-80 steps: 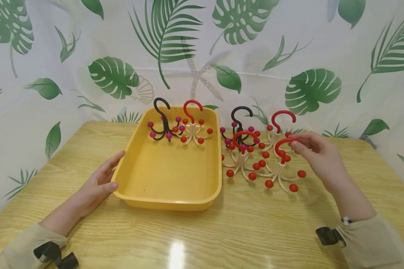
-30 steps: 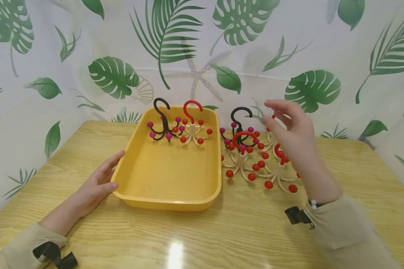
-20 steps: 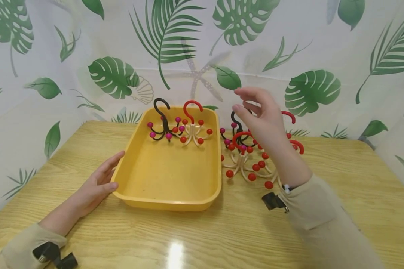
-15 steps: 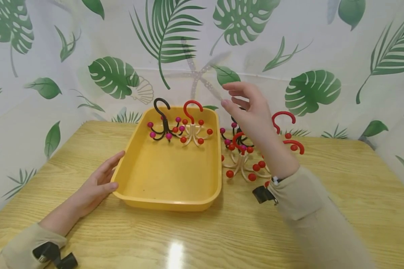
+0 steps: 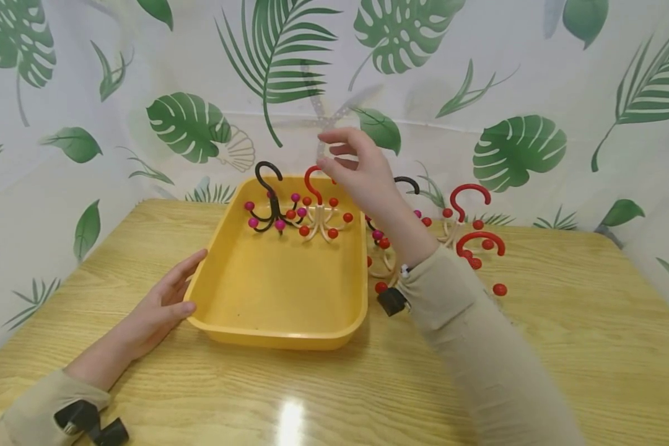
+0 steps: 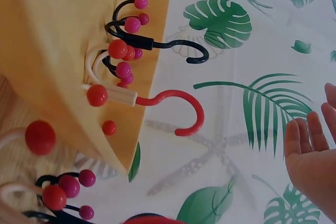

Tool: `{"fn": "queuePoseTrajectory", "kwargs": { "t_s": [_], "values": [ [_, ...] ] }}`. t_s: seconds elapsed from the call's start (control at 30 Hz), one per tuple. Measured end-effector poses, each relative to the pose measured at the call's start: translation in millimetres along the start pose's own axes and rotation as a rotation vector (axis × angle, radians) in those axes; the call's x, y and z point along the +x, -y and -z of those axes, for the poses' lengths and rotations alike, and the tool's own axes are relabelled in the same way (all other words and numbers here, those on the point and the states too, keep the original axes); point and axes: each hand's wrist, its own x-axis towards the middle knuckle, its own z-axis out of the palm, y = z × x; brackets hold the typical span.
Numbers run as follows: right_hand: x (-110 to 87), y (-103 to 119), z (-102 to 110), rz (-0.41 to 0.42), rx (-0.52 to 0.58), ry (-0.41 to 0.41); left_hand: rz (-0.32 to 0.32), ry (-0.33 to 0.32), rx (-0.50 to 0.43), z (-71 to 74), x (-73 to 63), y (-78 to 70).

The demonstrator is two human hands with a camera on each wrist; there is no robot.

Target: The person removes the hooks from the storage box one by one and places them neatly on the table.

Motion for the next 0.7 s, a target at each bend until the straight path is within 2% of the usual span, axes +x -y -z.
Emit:
{"fn": "queuePoseTrajectory", "kwargs": {
  "t_s": [0.17, 0.47, 0.6, 0.7],
  "values": [
    [14.3, -3.1, -14.4, -0.03, 0.021, 0.044, -0.003, 0.004, 0.001, 0.5, 0.0, 0.4],
    [33.7, -12.2, -36.3, -0.019, 0.058, 0.084, 0.004, -0.006, 0.012, 1.1, -0.6, 0.1],
    [42.3, -20.8, -44.5, -0.058, 0.055, 0.092, 0.0, 0.0, 0.006, 0.1, -0.3, -1.2],
    [49.6, -28.5, -52.7, -0.1, 0.092, 0.106, -0.001, 0.004, -0.004, -0.4, -0.3, -1.4]
  ]
}}
